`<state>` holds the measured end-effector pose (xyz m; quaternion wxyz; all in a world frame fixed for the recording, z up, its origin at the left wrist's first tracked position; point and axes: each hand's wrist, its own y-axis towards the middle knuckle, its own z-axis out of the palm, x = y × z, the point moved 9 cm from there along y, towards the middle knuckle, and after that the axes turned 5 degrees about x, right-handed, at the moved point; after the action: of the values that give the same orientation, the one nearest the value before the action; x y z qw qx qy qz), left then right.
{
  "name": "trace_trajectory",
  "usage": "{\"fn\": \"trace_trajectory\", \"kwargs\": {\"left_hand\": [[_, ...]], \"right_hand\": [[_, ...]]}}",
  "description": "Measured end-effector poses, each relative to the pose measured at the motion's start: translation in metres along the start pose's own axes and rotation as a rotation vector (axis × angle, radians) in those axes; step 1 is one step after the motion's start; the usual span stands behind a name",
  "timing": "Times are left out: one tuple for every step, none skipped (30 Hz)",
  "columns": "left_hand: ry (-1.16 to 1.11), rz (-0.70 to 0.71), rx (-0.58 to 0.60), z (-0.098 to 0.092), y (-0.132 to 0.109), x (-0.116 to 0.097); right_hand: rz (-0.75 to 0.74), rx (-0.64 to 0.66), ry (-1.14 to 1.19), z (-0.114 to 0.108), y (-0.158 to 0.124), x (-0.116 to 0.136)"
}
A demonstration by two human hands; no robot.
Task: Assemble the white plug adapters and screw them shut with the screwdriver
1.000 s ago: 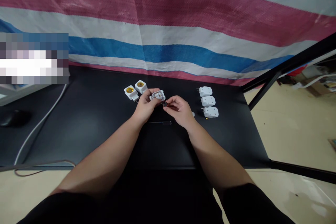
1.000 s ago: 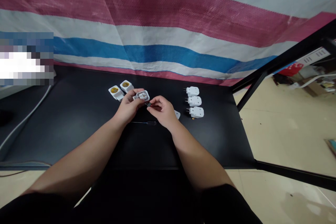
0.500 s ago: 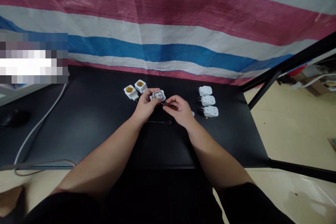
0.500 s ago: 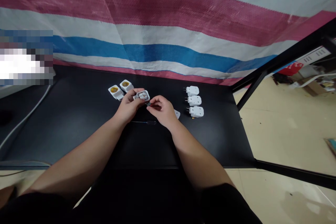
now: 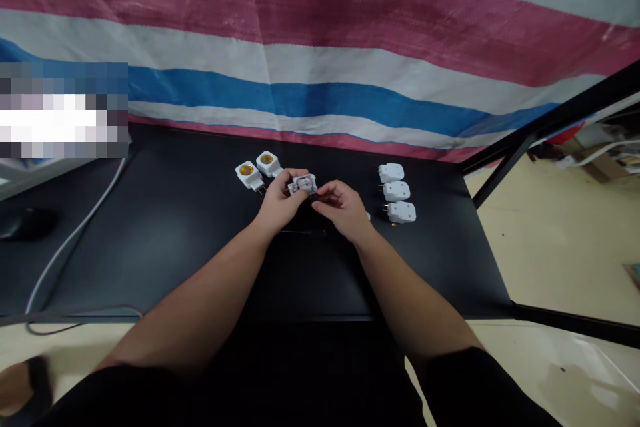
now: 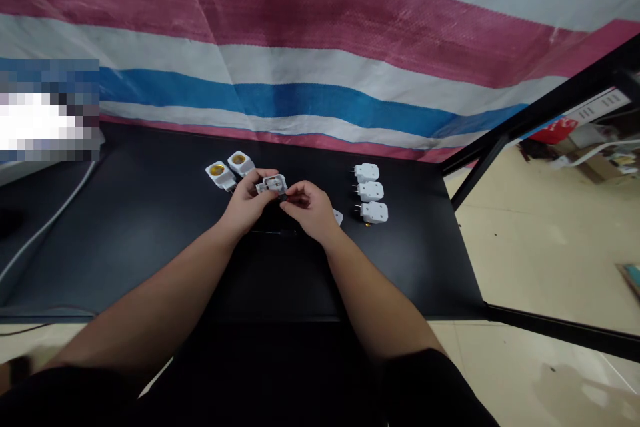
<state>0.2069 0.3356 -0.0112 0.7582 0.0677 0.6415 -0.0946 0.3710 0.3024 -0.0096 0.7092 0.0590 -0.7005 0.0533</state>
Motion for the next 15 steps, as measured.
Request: {"fn": "trace_trajectory", "kwargs": {"left_hand": [[0.006,0.009,0.006,0.0,0.0,-0.001],[0.012,0.017,0.011,0.0,0.0,-0.001],[0.017,0.022,0.016,0.001,0.0,-0.001],[0.023,0.028,0.021,0.001,0.0,-0.001],[0.03,0.035,0.023,0.001,0.0,-0.002],[0.038,0.044,0.024,0.001,0.0,-0.002],[0.048,0.052,0.023,0.001,0.0,-0.003],[0.059,0.059,0.023,0.001,0.0,-0.004],[0.069,0.064,0.025,0.001,-0.001,-0.005],[0.077,0.066,0.029,0.002,-0.001,-0.006],[0.083,0.065,0.036,0.003,-0.002,-0.006],[0.087,0.063,0.044,0.004,-0.002,-0.007],[0.089,0.061,0.052,0.005,-0.003,-0.007],[0.088,0.06,0.058,0.005,-0.003,-0.008],[0.087,0.061,0.064,0.006,-0.003,-0.008]], "right_hand": [[-0.004,0.0,-0.007,0.0,0.0,0.0],[-0.01,-0.003,-0.011,0.0,-0.001,0.001],[-0.015,-0.008,-0.014,0.0,-0.001,0.002],[-0.018,-0.014,-0.015,0.0,-0.001,0.002],[-0.02,-0.02,-0.015,-0.001,-0.002,0.002],[-0.02,-0.026,-0.013,-0.002,-0.002,0.003],[-0.021,-0.033,-0.009,-0.003,-0.002,0.003],[-0.022,-0.044,-0.002,-0.004,-0.002,0.003],[-0.022,-0.053,0.006,-0.005,-0.001,0.002],[-0.022,-0.062,0.012,-0.007,-0.001,0.003],[-0.024,-0.07,0.015,-0.008,-0.001,0.003],[-0.028,-0.075,0.012,-0.009,-0.001,0.004],[-0.035,-0.08,0.005,-0.01,-0.001,0.005],[-0.047,-0.084,-0.005,-0.01,-0.001,0.006],[-0.061,-0.091,-0.017,-0.011,-0.001,0.008]]}}
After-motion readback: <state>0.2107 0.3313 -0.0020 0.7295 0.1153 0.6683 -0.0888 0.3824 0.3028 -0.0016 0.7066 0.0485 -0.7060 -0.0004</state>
